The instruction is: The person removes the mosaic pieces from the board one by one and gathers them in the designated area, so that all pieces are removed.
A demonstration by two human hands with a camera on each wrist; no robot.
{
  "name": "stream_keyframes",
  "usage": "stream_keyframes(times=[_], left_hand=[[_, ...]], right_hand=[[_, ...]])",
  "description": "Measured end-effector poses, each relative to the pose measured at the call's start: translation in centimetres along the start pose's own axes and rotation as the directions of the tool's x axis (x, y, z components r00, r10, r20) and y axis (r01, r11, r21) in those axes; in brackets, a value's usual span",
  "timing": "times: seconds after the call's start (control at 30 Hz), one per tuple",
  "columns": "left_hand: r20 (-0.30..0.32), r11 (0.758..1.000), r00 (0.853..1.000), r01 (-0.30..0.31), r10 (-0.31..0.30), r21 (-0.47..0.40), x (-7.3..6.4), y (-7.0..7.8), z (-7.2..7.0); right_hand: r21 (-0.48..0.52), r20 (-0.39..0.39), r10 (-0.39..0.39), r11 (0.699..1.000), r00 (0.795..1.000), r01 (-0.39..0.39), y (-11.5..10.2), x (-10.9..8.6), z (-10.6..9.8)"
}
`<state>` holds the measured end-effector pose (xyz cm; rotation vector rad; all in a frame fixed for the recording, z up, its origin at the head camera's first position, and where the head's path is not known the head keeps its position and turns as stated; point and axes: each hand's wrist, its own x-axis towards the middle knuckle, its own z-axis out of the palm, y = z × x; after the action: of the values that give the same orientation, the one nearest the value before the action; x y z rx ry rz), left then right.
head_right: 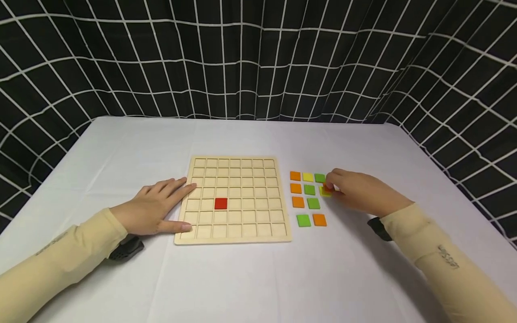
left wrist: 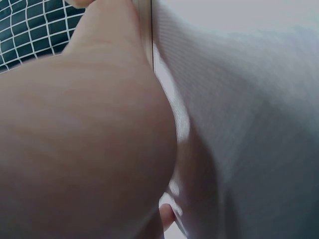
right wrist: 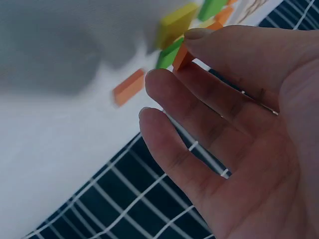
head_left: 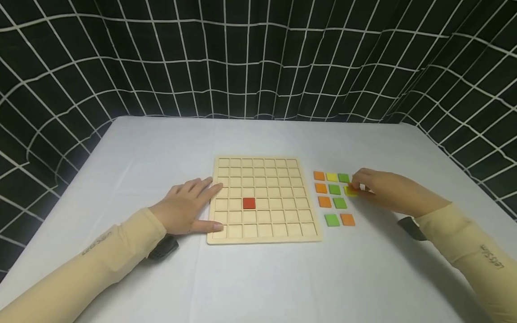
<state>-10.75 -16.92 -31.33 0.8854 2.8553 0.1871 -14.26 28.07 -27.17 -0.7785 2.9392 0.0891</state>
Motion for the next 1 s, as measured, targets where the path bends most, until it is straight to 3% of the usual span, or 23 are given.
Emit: stream_keyframes(times=[0.3,0.67,1.0], left_hand=[[-0.032,1.0,0.999,0.013,-0.013,-0.007,-0.3,-0.3,0.0],[-0.047,1.0,0.999,0.005,-0.006,-0.011,-0.4,-0.3,0.1],[-0.027,1.0,1.0,-0.009,0.009,-0.006,0.0,-0.2,0.2]], right_hand=[[0.041,0.027,0.068,0.997,0.997,-0.069,2.1,-0.9,0.6],[0.042,-0.018,0.012,0.999,1.0,-0.011,2.2,-1.0,1.1],[0.05,-0.021,0.032,0.998,0.999,-0.031,1.8,-1.5,1.4]])
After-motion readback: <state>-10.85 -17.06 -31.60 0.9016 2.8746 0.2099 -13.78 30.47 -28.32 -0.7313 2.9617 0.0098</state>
